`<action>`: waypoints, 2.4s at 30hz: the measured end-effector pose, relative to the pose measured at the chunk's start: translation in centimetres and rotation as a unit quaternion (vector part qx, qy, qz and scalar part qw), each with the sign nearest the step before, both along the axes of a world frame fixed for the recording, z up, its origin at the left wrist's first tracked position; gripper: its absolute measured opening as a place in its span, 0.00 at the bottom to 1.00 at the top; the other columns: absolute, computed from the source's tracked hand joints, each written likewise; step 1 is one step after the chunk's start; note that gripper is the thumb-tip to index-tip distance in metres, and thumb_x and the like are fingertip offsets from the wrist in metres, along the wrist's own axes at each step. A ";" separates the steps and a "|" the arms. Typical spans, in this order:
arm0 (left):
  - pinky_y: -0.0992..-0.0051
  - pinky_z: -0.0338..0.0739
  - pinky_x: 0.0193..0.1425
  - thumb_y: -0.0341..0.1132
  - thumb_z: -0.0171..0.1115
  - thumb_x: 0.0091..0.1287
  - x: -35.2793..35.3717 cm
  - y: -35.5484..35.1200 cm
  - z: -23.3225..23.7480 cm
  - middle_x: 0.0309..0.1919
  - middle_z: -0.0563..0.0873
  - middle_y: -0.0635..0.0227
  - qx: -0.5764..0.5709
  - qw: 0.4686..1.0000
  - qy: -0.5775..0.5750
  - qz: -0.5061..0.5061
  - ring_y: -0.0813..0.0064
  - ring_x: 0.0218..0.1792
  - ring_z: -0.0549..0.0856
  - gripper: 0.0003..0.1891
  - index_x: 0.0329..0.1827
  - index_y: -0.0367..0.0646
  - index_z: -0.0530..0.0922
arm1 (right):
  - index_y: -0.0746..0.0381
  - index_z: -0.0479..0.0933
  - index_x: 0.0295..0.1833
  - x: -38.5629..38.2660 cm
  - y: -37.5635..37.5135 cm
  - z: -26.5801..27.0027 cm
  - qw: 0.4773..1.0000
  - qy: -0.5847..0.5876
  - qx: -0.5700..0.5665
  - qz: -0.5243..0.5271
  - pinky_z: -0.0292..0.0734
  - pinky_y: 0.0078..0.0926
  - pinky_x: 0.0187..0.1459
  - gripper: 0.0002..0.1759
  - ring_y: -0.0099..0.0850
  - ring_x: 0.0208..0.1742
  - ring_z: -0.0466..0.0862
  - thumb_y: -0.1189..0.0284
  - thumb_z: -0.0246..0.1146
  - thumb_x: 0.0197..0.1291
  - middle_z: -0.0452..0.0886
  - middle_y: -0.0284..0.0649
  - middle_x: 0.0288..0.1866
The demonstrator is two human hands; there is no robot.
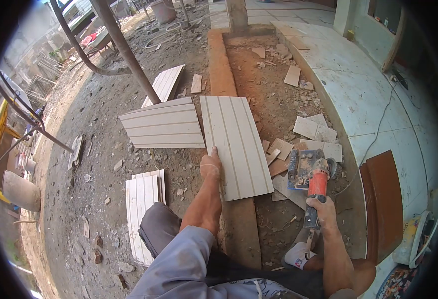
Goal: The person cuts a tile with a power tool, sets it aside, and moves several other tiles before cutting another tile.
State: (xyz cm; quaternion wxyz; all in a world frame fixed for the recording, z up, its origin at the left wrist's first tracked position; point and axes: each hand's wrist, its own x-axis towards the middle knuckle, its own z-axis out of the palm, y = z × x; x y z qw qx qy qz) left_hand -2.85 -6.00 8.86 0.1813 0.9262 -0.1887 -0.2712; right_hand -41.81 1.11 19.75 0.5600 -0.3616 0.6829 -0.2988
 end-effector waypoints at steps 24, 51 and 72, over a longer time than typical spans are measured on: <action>0.55 0.79 0.41 0.69 0.54 0.66 11.7 3.1 30.1 0.31 0.88 0.53 -0.122 0.894 -0.355 -0.244 0.52 0.36 0.88 0.33 0.38 0.42 0.83 | 0.66 0.78 0.40 -0.9 -0.6 -0.1 0.996 -0.062 -0.038 -0.050 0.74 0.25 0.23 0.16 0.25 0.19 0.79 0.70 0.73 0.49 0.79 0.35 0.25; 0.52 0.77 0.43 0.70 0.58 0.63 20.1 48.8 10.9 0.30 0.86 0.44 0.091 0.955 -0.224 0.169 0.46 0.36 0.87 0.37 0.32 0.35 0.84 | 0.64 0.75 0.41 3.8 -0.1 -0.9 0.995 -0.069 0.031 0.065 0.76 0.27 0.22 0.17 0.28 0.18 0.78 0.63 0.69 0.56 0.75 0.35 0.22; 0.53 0.77 0.47 0.69 0.54 0.65 26.1 47.2 0.3 0.32 0.86 0.40 0.016 0.966 -0.202 0.160 0.43 0.39 0.87 0.40 0.36 0.31 0.86 | 0.63 0.74 0.42 3.9 1.0 -1.0 0.998 -0.015 0.020 0.066 0.78 0.26 0.21 0.20 0.29 0.17 0.80 0.57 0.68 0.57 0.78 0.35 0.23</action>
